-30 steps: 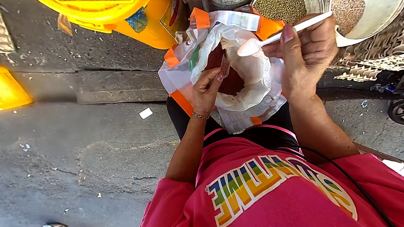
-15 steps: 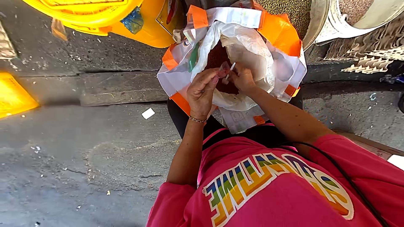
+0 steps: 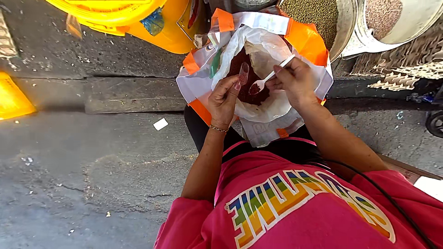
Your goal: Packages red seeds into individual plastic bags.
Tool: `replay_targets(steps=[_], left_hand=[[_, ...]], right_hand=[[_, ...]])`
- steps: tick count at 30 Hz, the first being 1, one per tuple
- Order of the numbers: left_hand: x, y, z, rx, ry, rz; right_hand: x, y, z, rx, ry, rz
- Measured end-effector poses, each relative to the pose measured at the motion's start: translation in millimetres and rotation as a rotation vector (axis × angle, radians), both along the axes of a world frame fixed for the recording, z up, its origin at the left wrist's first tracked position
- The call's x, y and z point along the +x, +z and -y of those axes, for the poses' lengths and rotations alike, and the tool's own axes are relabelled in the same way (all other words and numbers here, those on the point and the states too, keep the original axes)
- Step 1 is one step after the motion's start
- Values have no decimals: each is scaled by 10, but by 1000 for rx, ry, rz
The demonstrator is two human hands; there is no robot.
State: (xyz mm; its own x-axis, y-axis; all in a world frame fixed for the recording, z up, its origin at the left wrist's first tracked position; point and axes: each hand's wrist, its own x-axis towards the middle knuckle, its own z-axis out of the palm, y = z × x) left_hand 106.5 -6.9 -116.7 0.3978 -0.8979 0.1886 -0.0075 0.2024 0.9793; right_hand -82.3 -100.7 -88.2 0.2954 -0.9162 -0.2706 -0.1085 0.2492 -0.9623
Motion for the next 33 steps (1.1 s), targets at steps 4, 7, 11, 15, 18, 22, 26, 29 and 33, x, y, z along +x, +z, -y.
replay_targets(steps=[4, 7, 11, 15, 18, 22, 26, 29, 33], left_hand=[[-50, 12, -11, -34, -15, -21], [-92, 29, -8, -63, -22, -27], [-138, 42, -1, -84, -17, 1], [-178, 34, -2, -99, -12, 14], [-199, 35, -9, -96, -20, 16], [-213, 26, -13, -93, -25, 50], [-224, 20, 2, -107, -5, 93], [-222, 7, 1, -109, -6, 126], [-224, -4, -4, -106, -13, 150]], right_hand=[[-65, 481, 49, -131, -71, 133], [-70, 766, 87, -217, -93, 218], [-48, 992, 97, -322, -96, 244], [-23, 1039, 79, -392, -78, 218], [-16, 1043, 65, -406, -72, 193], [-9, 1055, 49, -429, -66, 113], [-3, 1068, 27, -492, -54, 30], [-4, 1087, 4, -558, -22, -34], [-2, 1078, -28, -662, 23, -98]])
